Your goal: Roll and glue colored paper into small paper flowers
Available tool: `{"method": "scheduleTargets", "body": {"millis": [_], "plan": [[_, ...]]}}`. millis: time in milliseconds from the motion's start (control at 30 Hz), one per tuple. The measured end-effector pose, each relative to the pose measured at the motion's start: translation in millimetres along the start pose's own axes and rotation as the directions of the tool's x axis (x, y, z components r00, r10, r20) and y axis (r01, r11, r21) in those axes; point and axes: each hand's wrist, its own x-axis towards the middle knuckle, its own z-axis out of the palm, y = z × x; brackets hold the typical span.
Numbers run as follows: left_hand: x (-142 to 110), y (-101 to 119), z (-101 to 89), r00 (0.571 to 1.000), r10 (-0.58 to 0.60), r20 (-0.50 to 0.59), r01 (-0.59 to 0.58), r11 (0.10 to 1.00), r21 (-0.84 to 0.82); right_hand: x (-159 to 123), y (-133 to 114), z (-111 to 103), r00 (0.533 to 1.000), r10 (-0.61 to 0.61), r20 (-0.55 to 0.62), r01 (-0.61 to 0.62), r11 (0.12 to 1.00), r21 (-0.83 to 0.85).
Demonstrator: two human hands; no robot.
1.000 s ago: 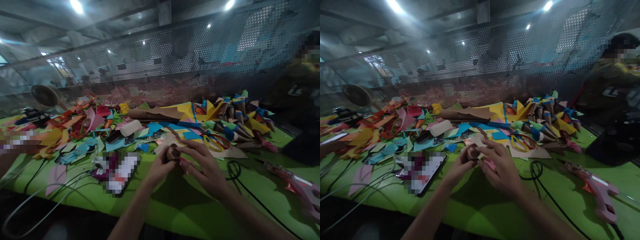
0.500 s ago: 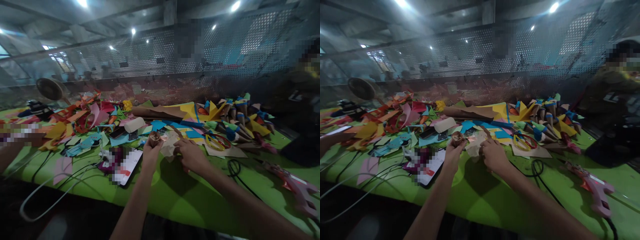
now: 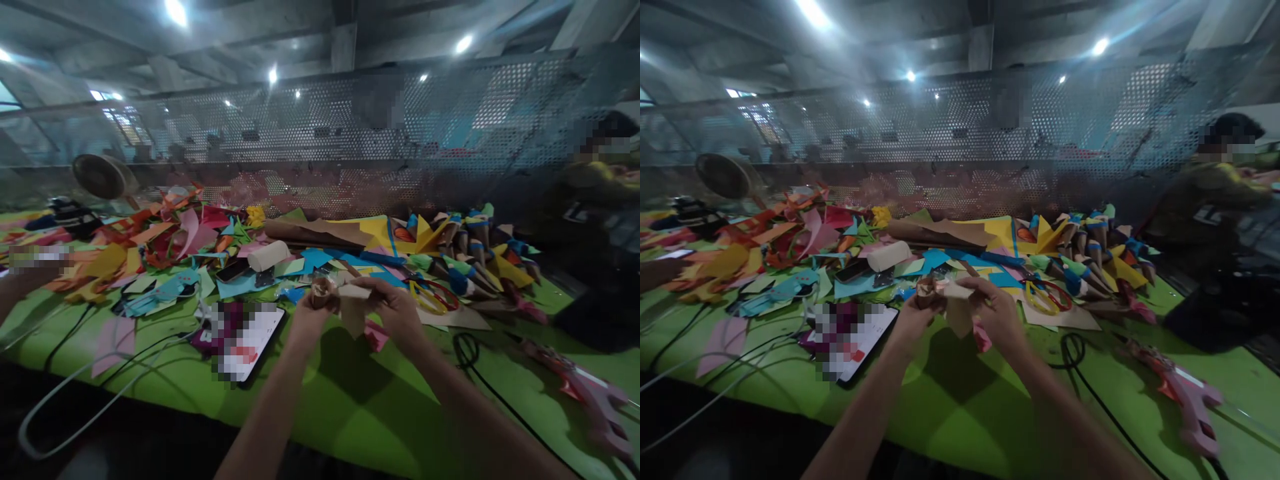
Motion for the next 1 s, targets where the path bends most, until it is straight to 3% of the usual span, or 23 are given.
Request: {"method": "scheduleTargets", "body": {"millis": [133,233,367,500,633,700,800,900,1000], "plan": [[2,-1,-2.7,0.999,0.009,0.035,-0.006,0.997,-0.07,-8,-9,1,0.96,-0.132,0.246,0.197,0.944,-0.265],[3,-5,-3.9,0.998,0.008,0.058,-0.002,0.995,-0.103,-10,-11,4,0.964,-0.114,0.239,0.196,0.915,-0.352],[2,-6,-0.4,0.997,0.012,0.07,-0.008,0.998,-0.059,-10,-9,2,0.987,-0.056,0.15,0.072,0.992,-0.101],[-1,-5,4.4,0.994,0.058,0.094,-0.059,0.998,0.008,-7,-14,-10,1.0,-0.002,0.006,0.002,0.997,0.077],[-1,-14,2.5,0.983,0.151,0.106,-0.172,0.955,0.241,-8,-24,-22,0.984,-0.171,-0.055,0.171,0.985,-0.012],[1,-21,0.1,0.964,0.232,0.131,-0.265,0.889,0.374,-10,-27,-24,0.962,-0.272,-0.007,0.269,0.955,-0.122],[3,-28,-1.8,0.929,0.327,0.172,-0.37,0.816,0.444,-14,-29,-21,0.913,-0.398,0.088,0.404,0.858,-0.317],[1,-27,-1.1,0.896,0.339,0.287,-0.441,0.752,0.49,-16,-30,-14,0.86,-0.479,0.174,0.506,0.763,-0.401],[-2,-23,-0.1,0.889,0.295,0.35,-0.445,0.734,0.513,-16,-34,-10,0.862,-0.462,0.21,0.507,0.771,-0.386]]}}
